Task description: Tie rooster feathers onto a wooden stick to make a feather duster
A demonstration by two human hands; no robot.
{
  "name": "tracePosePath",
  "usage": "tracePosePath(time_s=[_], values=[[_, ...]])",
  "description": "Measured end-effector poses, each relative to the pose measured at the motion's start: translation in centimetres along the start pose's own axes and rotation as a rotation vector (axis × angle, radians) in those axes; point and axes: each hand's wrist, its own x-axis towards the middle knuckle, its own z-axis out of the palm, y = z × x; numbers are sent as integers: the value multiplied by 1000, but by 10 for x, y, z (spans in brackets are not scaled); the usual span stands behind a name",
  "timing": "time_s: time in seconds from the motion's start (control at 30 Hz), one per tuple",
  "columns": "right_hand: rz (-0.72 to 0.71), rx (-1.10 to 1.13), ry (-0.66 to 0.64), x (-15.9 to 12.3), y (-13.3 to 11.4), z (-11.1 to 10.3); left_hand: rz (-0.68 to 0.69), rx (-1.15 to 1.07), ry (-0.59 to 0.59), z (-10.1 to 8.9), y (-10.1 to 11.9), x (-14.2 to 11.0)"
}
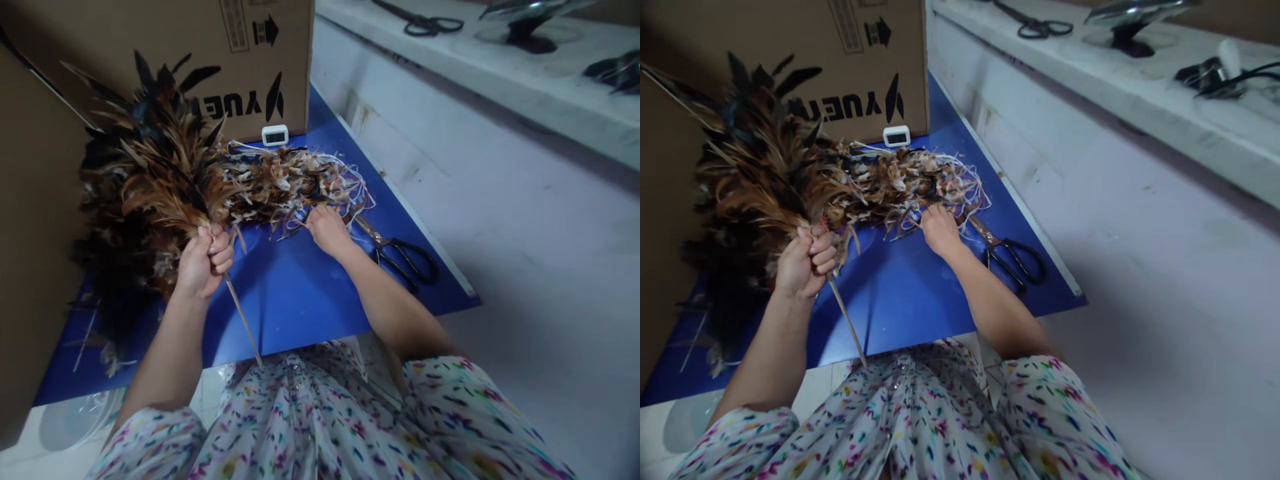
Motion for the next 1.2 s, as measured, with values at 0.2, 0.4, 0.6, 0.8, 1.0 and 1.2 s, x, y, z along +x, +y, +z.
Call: tracePosePath(time_s=[0.2, 0.4, 0.6, 0.8, 1.0, 1.2], values=[[105, 828, 119, 1, 0, -12, -10, 2, -38, -4, 0, 0], [174, 1262, 51, 2, -3, -43, -41, -54, -7, -6, 0, 2], [102, 1241, 124, 17, 6, -83, -45, -57, 2, -7, -1, 4], [-49, 1179, 210, 38, 18, -117, -52, -45, -18, -9, -2, 4], [-237, 1234, 225, 57, 8, -161, -75, -35, -2, -7, -3, 3], [-440, 1153, 308, 61, -19, -208, -85, -63, 5, -13, -5, 4]])
